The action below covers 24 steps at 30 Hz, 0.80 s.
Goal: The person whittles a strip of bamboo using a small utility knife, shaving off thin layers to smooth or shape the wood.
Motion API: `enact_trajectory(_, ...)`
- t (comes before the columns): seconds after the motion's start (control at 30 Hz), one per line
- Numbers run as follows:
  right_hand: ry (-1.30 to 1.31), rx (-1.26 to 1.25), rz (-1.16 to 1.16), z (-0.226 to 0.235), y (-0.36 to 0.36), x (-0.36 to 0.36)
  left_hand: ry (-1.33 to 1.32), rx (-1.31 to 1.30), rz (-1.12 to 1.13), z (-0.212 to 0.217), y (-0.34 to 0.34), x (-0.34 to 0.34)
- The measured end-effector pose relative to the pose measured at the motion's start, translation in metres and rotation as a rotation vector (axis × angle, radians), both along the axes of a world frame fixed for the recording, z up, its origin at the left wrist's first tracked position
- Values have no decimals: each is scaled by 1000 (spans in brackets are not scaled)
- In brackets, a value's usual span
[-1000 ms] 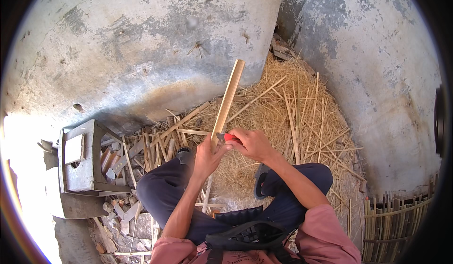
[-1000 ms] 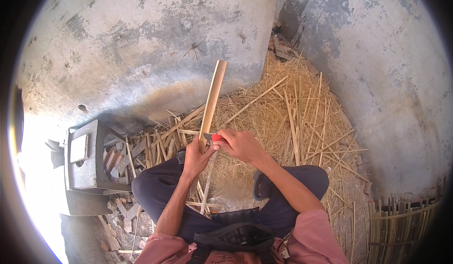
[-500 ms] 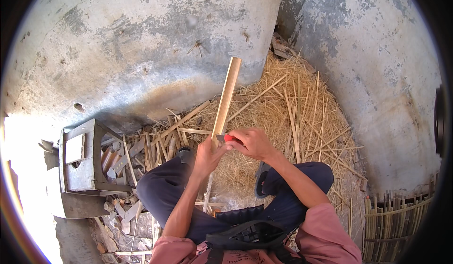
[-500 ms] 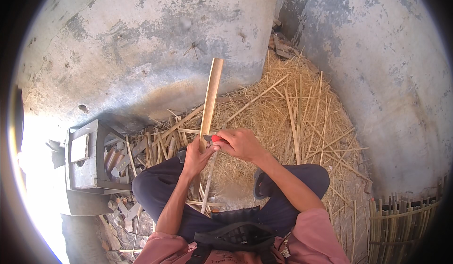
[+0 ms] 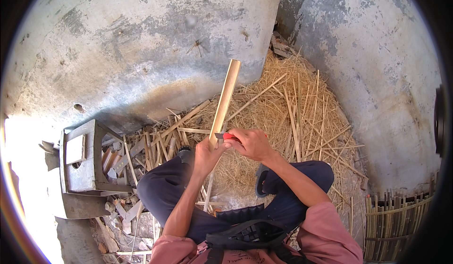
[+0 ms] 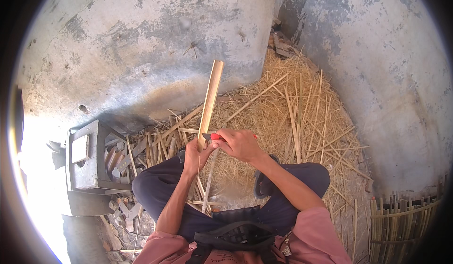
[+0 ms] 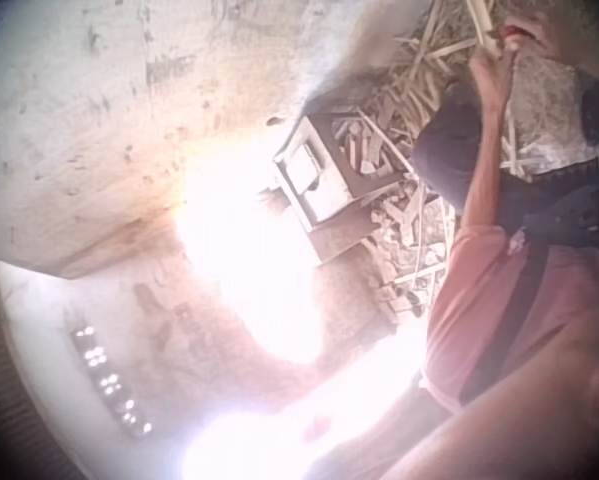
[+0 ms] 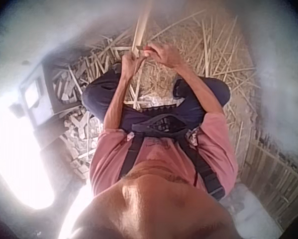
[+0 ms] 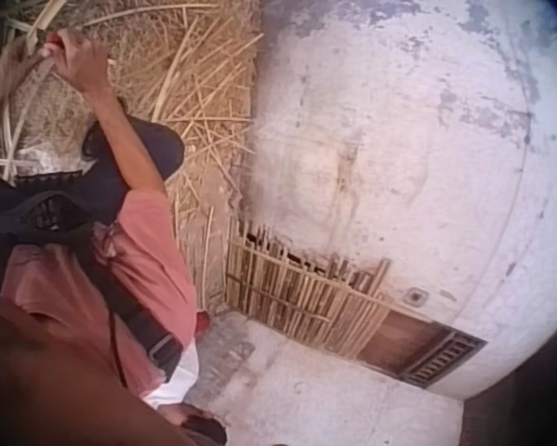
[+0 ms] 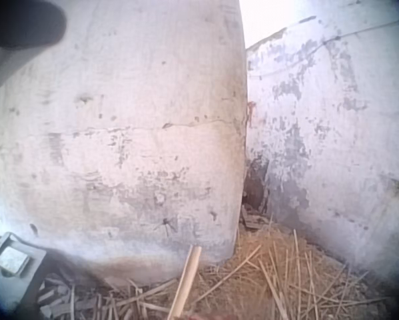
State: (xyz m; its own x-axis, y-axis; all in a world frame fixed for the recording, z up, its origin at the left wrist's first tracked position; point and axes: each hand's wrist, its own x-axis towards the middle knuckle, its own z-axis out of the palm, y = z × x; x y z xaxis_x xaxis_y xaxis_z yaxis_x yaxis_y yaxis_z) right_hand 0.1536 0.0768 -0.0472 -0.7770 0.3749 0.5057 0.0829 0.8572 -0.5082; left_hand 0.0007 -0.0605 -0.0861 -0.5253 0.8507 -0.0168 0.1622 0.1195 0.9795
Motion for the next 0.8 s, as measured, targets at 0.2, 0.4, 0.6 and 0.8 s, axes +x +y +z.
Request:
enact_trajectory(0.2, -93, -79, 40, -2, 5, 4, 37, -60, -26, 10, -1, 0)
enact_trajectory(0.4, -165, -110, 106, -1, 12, 5, 52, -8, -36, 9, -2, 4)
enact_trajectory(0.6, -117, -78, 63, -1, 5, 5, 25, -6, -37, 12, -1, 3)
enact_trajectory(0.8, -79, -36, 10, -1, -2, 4, 29, -16, -23, 10, -2, 1)
